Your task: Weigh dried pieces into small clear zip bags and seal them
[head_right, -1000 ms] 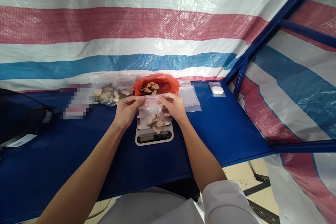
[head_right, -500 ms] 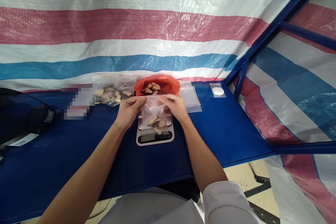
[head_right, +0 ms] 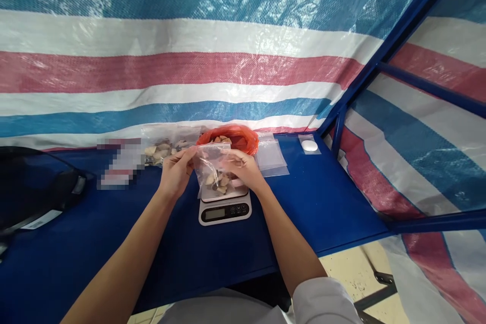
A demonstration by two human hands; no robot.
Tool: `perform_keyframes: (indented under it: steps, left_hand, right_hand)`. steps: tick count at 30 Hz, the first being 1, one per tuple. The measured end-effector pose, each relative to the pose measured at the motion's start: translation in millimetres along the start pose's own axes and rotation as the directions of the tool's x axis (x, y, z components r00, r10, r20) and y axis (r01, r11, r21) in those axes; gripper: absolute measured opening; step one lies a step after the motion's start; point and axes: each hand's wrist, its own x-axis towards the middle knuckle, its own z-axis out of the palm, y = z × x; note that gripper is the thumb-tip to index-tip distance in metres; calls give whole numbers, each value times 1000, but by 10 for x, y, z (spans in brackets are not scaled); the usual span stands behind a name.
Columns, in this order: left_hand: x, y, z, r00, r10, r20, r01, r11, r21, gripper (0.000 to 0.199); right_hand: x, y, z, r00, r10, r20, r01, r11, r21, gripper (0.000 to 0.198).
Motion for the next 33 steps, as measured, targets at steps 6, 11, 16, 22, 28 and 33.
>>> perform_keyframes:
  steps: [6, 11, 16, 22, 28, 33]
  left_hand:
    - [120, 238, -207, 997, 33, -65, -33, 999, 5, 34]
    - [314, 376, -518, 979, 75, -189, -57, 993, 100, 42]
    - [431, 504, -874, 925, 298, -238, -159, 869, 469, 48]
    - [399, 608, -1101, 830, 557, 23, -314, 432, 845, 37]
    - [487, 553, -1192, 728, 580, 366, -474, 39, 880, 37]
    - [566, 414, -1271, 776, 420, 470, -487, -75, 870, 41]
  right_hand:
    - [186, -79, 291, 994, -41, 101, 45, 998, -44, 41]
    - [523, -95, 618, 986, -149, 79, 157, 982, -105, 25]
    - [849, -134, 917, 984, -157, 79, 163, 984, -77, 22]
    - [1129, -152, 1229, 996, -53, 75, 51, 998, 29, 11]
    - [1338, -59, 1499, 990, 95, 105, -106, 989, 102, 15]
    - [1370, -10, 1448, 994, 40, 104, -26, 992, -127, 14]
